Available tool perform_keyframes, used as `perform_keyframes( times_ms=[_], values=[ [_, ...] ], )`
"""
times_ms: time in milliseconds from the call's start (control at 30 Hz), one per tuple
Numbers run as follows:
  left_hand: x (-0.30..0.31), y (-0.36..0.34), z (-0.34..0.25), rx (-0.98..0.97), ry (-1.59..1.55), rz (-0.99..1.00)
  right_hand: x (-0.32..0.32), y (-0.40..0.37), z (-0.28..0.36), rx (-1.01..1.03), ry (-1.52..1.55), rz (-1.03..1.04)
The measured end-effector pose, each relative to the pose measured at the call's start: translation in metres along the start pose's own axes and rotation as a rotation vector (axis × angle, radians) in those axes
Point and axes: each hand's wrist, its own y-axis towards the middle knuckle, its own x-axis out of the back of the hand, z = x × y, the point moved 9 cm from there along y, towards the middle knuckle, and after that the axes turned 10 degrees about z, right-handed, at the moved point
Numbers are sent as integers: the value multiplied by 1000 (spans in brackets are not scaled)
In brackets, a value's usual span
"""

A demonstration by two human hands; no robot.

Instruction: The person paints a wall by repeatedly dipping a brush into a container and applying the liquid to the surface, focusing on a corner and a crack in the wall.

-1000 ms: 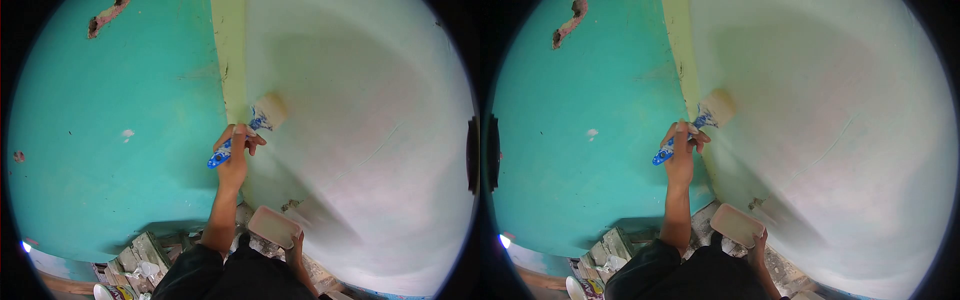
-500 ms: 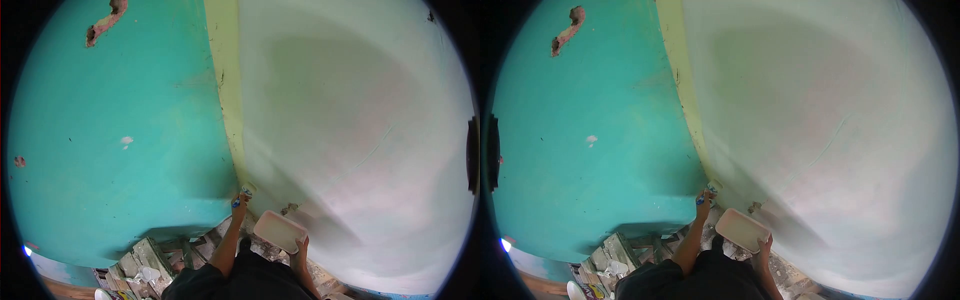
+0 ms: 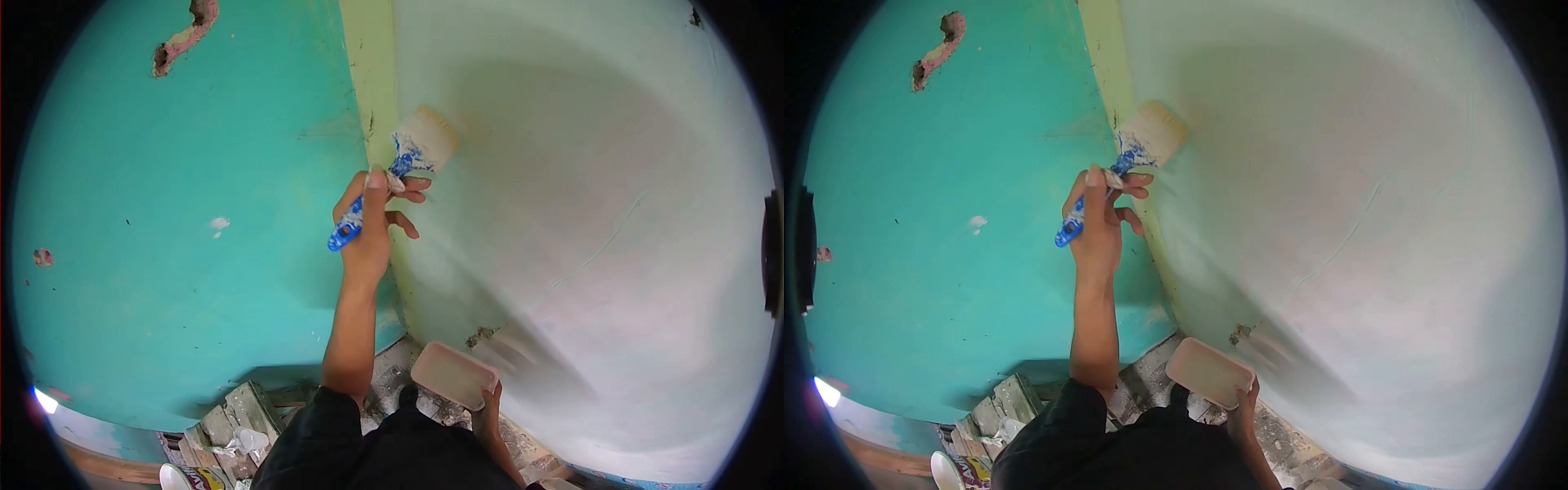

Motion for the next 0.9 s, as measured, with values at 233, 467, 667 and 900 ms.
perform_keyframes(
  times_ms=[233,467,667,900],
  values=[
    [50,-98,195,145,-272,-104,10,-4,-5,16,26,-17],
    [101,-264,338,625,-16,-183,37,-6,3,68,-78,-70],
    [70,-179,261,559,236,-51,41,-2,14,96,-95,-83],
    [-16,-36,47,273,171,20,30,-1,6,74,-28,-55]
  ],
)
